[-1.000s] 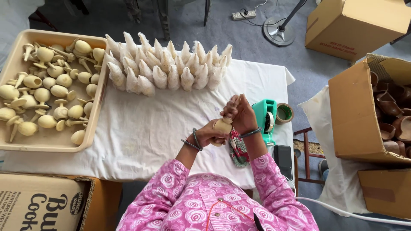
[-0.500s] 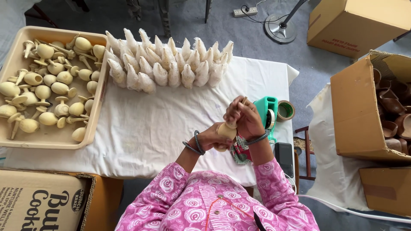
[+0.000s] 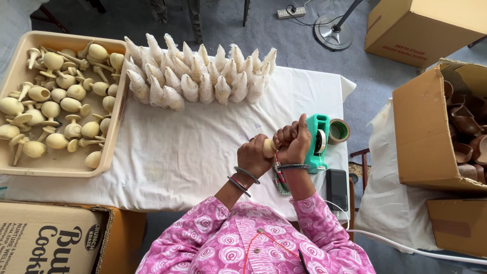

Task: The person picks up small, light-colored wooden objects from a tray and wipes them with a patterned cloth. They handle the objects one at a time, turning them over to clean different sides before placing them back into the tray.

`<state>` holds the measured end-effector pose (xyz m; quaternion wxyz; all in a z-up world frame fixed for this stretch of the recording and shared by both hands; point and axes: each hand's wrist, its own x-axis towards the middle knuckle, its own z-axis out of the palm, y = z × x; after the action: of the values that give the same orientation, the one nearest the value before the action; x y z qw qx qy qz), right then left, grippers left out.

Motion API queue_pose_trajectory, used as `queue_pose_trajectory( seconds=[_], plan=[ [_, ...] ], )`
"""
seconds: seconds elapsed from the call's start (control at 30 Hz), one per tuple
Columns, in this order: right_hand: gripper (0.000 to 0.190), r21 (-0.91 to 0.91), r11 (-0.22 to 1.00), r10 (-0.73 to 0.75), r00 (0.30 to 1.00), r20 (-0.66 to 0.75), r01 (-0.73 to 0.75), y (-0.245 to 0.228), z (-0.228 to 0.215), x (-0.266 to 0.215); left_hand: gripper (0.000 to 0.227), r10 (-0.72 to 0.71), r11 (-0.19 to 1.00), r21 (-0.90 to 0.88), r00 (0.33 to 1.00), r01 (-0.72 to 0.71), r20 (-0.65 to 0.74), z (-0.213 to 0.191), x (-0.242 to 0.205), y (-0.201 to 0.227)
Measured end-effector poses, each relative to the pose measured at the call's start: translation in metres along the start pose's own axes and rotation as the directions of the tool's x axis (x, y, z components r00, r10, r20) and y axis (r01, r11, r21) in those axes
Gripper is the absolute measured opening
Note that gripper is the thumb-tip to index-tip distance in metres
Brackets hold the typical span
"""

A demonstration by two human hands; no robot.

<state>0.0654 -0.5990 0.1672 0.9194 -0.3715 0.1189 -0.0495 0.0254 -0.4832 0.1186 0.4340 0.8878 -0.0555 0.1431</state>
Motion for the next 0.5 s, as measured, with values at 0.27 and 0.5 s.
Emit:
queue_pose_trajectory(
  seconds=[0.27, 0.5],
  plan=[
    [0.059, -0.011, 1.0, 0.027, 0.998, 0.051, -0.026, -0.008, 0.002, -0.006, 0.038, -0.063, 0.995, -0.063, 0.973, 0.079, 0.224, -0.008, 0.009, 0.0],
    [0.059, -0.047, 0.999, 0.026, 0.997, 0.078, -0.022, -0.007, -0.004, -0.005, 0.041, 0.02, 0.968, -0.245, 0.95, 0.06, 0.312, 0.011, 0.006, -0.031]
  ],
)
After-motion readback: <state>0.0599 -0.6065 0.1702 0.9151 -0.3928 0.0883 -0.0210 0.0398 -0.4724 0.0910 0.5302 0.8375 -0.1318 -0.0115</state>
